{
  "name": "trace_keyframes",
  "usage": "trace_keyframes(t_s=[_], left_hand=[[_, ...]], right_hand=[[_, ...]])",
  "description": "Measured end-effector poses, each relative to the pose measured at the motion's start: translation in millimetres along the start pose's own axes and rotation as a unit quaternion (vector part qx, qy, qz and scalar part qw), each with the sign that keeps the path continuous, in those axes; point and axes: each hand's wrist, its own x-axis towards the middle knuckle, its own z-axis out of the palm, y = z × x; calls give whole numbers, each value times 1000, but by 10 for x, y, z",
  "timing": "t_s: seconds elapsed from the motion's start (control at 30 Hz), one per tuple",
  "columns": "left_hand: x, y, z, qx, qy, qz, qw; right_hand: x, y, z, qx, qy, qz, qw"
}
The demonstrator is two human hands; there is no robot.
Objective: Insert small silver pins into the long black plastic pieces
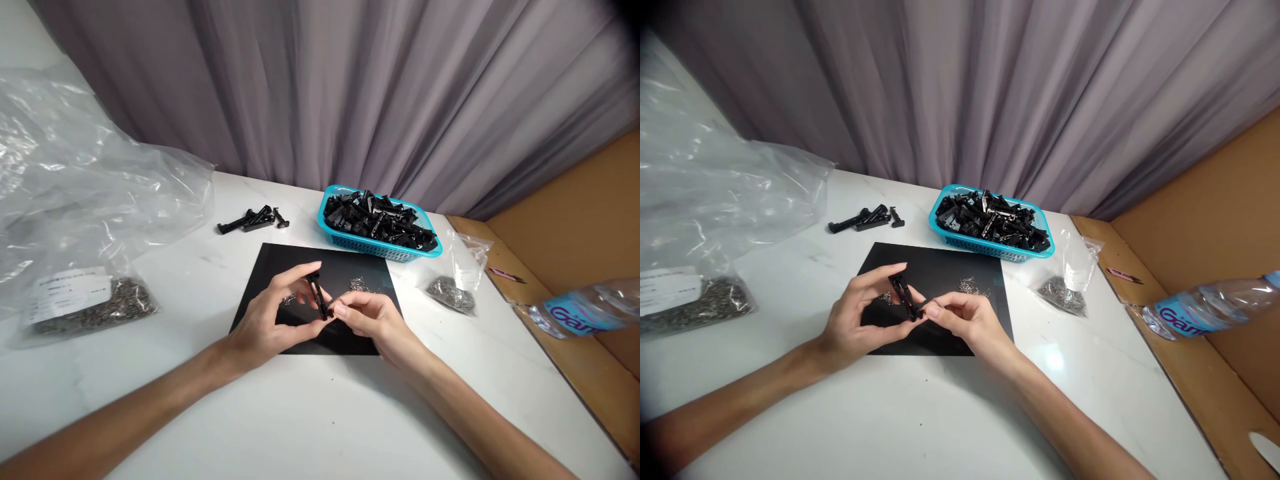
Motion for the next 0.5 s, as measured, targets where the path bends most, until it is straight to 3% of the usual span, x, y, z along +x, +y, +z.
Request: trace_keyframes(t_s=[0.23, 0.5], left_hand=[[-21, -14, -31, 9, -19, -38, 999], [43, 7, -38, 38, -15, -45, 998]], right_hand=[[28, 31, -13, -6, 31, -6, 999], [-2, -31, -1, -43, 20, -33, 998]])
